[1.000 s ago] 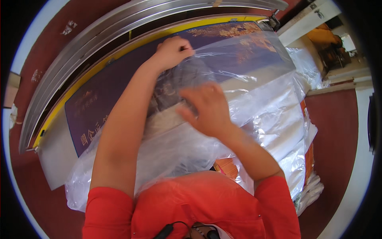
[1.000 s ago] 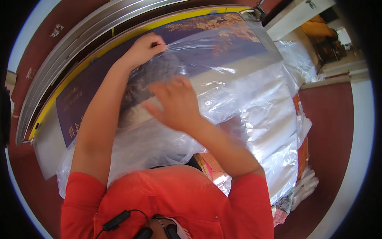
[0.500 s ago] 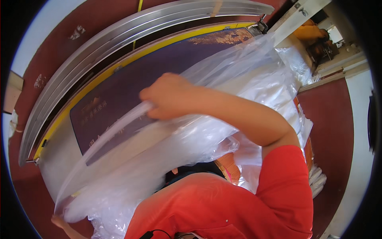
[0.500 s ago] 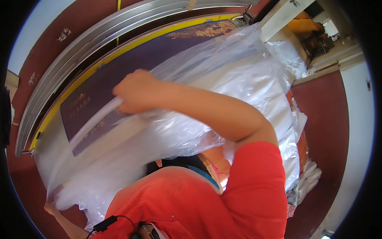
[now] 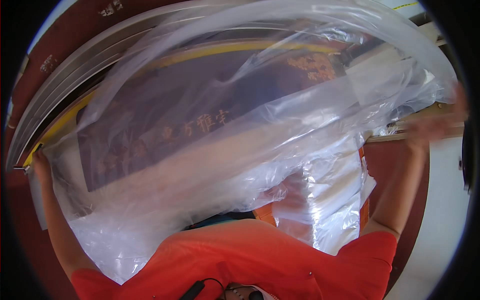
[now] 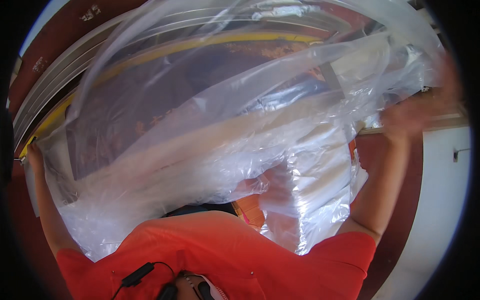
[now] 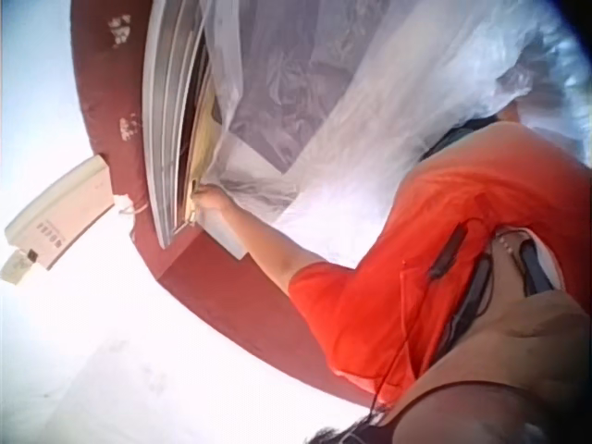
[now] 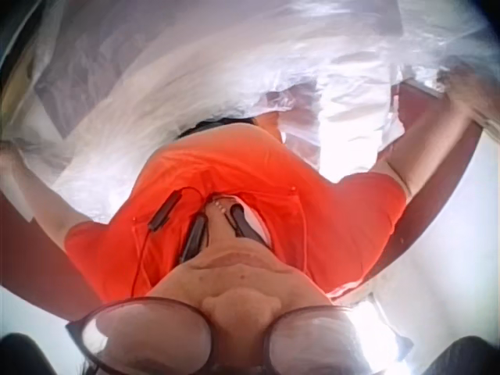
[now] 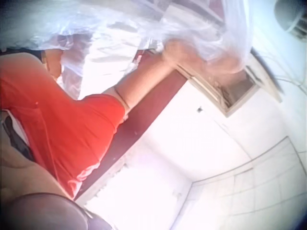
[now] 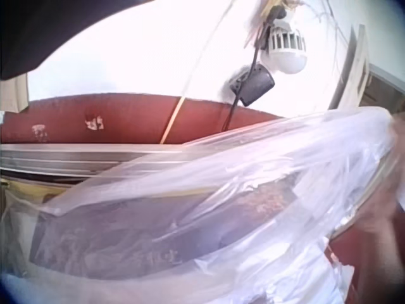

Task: The person wraps a large rectangular package with clear plastic film. They repeatedly pull the film from a roll, stretch it over the package, and smooth it down to secure the wrapping. The process is repeated multiple times to ensure the package is fully covered.

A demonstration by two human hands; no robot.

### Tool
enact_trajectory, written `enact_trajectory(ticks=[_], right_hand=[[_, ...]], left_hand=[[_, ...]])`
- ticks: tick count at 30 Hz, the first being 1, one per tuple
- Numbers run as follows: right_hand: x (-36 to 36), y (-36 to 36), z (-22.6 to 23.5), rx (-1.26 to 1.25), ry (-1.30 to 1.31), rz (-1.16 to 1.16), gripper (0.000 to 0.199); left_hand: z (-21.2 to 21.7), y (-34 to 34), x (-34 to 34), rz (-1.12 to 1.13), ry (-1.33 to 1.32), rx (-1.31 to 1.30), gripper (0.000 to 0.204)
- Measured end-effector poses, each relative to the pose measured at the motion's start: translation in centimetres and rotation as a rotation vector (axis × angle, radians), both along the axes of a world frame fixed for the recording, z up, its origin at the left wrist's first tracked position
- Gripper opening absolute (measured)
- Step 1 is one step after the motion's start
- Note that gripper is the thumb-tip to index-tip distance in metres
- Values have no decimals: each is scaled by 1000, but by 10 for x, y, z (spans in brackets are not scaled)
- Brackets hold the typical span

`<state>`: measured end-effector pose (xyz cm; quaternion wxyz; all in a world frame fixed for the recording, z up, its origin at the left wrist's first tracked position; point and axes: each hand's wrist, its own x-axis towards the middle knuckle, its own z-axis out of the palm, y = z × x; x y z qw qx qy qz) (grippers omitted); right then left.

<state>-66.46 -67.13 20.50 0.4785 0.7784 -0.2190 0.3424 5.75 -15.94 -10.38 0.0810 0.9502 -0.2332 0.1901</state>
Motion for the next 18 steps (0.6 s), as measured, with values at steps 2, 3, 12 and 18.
enact_trajectory(ticks=[2, 3, 12, 18], right_hand=[[6, -59, -101, 151, 194, -61, 45], [-39, -93, -149, 268, 120, -213, 46], [-132, -73, -183, 986, 141, -1296, 56], [-43, -60, -235, 925, 34, -54, 42]], left_hand=[[6, 6, 1, 99, 116, 56, 30], [-4, 20, 17, 57, 116, 55, 32], [-1, 133, -43, 345, 111, 352, 36], [-40, 79, 33, 388, -14, 157, 30]])
